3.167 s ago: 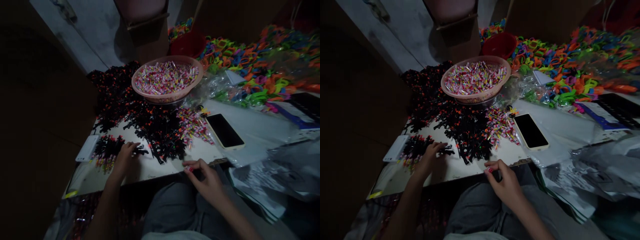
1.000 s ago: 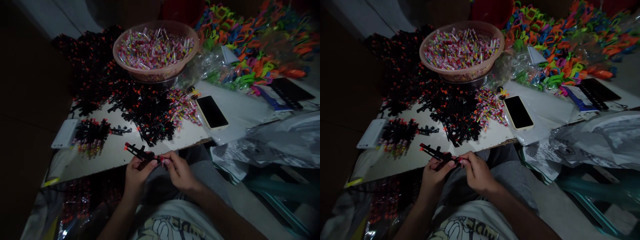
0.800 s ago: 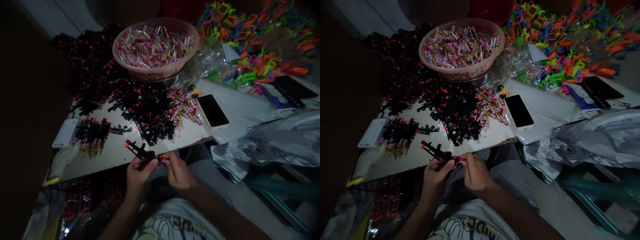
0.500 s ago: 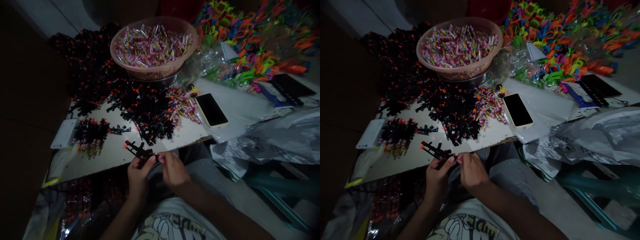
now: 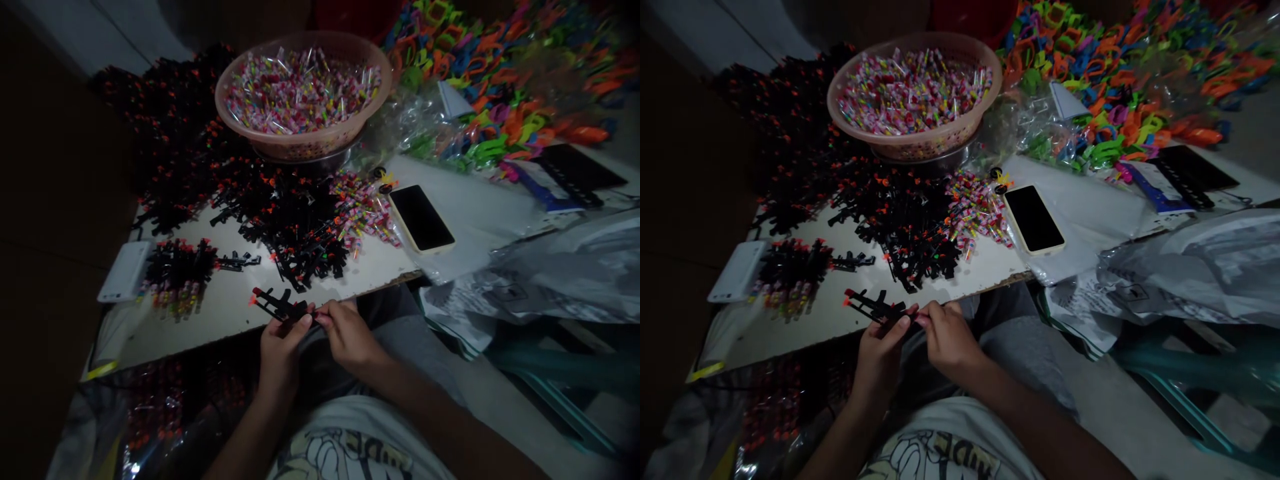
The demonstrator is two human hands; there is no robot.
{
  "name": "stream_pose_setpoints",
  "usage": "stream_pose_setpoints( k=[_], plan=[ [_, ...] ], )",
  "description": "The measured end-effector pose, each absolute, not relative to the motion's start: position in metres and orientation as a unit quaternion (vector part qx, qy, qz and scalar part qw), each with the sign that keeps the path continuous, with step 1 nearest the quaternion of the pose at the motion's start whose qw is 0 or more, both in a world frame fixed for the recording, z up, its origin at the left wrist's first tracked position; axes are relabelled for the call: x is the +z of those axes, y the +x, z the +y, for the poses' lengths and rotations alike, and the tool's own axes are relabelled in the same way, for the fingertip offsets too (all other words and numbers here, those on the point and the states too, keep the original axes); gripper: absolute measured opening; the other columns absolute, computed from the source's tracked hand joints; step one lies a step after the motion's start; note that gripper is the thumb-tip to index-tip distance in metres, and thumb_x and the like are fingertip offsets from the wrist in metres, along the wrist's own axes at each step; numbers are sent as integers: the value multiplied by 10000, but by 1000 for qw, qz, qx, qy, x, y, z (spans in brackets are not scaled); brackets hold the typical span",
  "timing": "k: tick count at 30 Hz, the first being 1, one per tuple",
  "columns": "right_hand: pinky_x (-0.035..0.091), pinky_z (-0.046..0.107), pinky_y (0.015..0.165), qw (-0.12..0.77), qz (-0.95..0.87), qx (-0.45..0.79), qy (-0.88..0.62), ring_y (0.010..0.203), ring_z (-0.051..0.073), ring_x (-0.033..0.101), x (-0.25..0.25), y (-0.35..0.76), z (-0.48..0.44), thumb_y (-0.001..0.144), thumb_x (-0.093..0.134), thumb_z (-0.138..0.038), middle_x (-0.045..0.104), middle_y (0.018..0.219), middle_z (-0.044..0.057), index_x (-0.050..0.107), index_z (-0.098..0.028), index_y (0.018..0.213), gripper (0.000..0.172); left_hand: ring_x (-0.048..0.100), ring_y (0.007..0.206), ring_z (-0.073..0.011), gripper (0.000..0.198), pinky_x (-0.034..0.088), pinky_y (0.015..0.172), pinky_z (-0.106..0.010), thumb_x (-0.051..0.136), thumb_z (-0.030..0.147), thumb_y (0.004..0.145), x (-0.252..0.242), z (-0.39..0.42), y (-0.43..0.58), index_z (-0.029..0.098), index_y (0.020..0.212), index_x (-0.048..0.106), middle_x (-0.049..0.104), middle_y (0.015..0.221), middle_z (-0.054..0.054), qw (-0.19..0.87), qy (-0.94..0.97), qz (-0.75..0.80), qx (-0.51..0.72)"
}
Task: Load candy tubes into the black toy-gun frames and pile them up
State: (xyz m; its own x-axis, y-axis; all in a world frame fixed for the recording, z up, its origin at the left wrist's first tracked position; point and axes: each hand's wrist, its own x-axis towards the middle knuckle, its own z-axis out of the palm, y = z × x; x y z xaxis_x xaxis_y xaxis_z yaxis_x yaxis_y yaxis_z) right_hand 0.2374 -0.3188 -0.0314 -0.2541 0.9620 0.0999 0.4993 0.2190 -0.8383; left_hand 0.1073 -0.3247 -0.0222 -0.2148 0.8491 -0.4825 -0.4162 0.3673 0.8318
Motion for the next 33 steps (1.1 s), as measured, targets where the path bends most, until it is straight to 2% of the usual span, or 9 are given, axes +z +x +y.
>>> stream_pose_setpoints(
  k=[3,8,12,19,24,27,29,31,33],
  plan=[
    [346,356,839,329,-724,328,-511,862,203,593,-27,237,-321,922,479,-220,689,972,60,569,-191,994,119,679,858,-190,302,483,875,-317,807,237,602,-21,-325,110,132,869,713,744,882,-68,596,159,571,541],
    [243,451,907,258,-770,181,-555,908,264,567,-16,236,-322,916,505,-416,680,978,106,558,-155,1089,318,667,893,-175,278,482,856,-269,787,237,639,-20,-325,116,129,887,723,734,918,-67,655,114,517,540],
    [251,452,858,213,-798,125,-549,843,264,536,-23,235,-318,940,461,-377,659,915,106,574,-137,1016,276,662,842,-153,228,488,802,-231,800,217,614,-25,-325,114,127,811,731,731,846,-47,681,76,503,526],
    [273,406,755,246,-824,110,-499,706,223,504,-39,232,-317,943,390,-191,622,744,78,583,-125,876,215,659,908,-187,233,480,839,-265,778,221,646,-26,-329,115,113,845,724,729,909,-74,667,112,509,532],
    [275,436,855,268,-798,164,-515,793,229,557,-32,228,-314,952,415,-309,658,821,76,600,-142,893,256,668,885,-209,314,494,823,-299,785,296,636,-20,-324,110,124,882,690,717,891,-81,626,149,543,539],
    [204,492,1009,314,-773,220,-506,1092,278,519,-23,234,-309,915,461,-490,602,1199,128,509,-146,1231,470,652,687,-167,390,512,679,-285,781,356,614,-11,-303,76,157,921,647,675,789,-23,526,235,617,536],
    [225,481,1038,360,-747,265,-492,1210,278,450,-20,242,-306,918,444,-500,517,1330,124,472,-181,1301,500,626,671,-158,395,512,673,-290,734,389,645,-3,-282,35,160,949,630,641,778,-11,366,338,680,538],
    [318,438,1002,403,-696,347,-482,1164,251,501,-20,250,-304,944,399,-461,593,1232,96,601,-219,1140,371,620,738,-197,357,517,722,-341,635,429,714,5,-261,-12,149,936,634,621,801,-36,177,422,743,489],
    [411,405,924,443,-605,467,-470,987,224,605,-21,256,-301,950,380,-460,683,1018,81,659,-222,944,367,591,970,-260,370,473,884,-404,558,396,777,13,-246,-52,138,1030,636,624,993,-101,27,495,779,384]
  ],
)
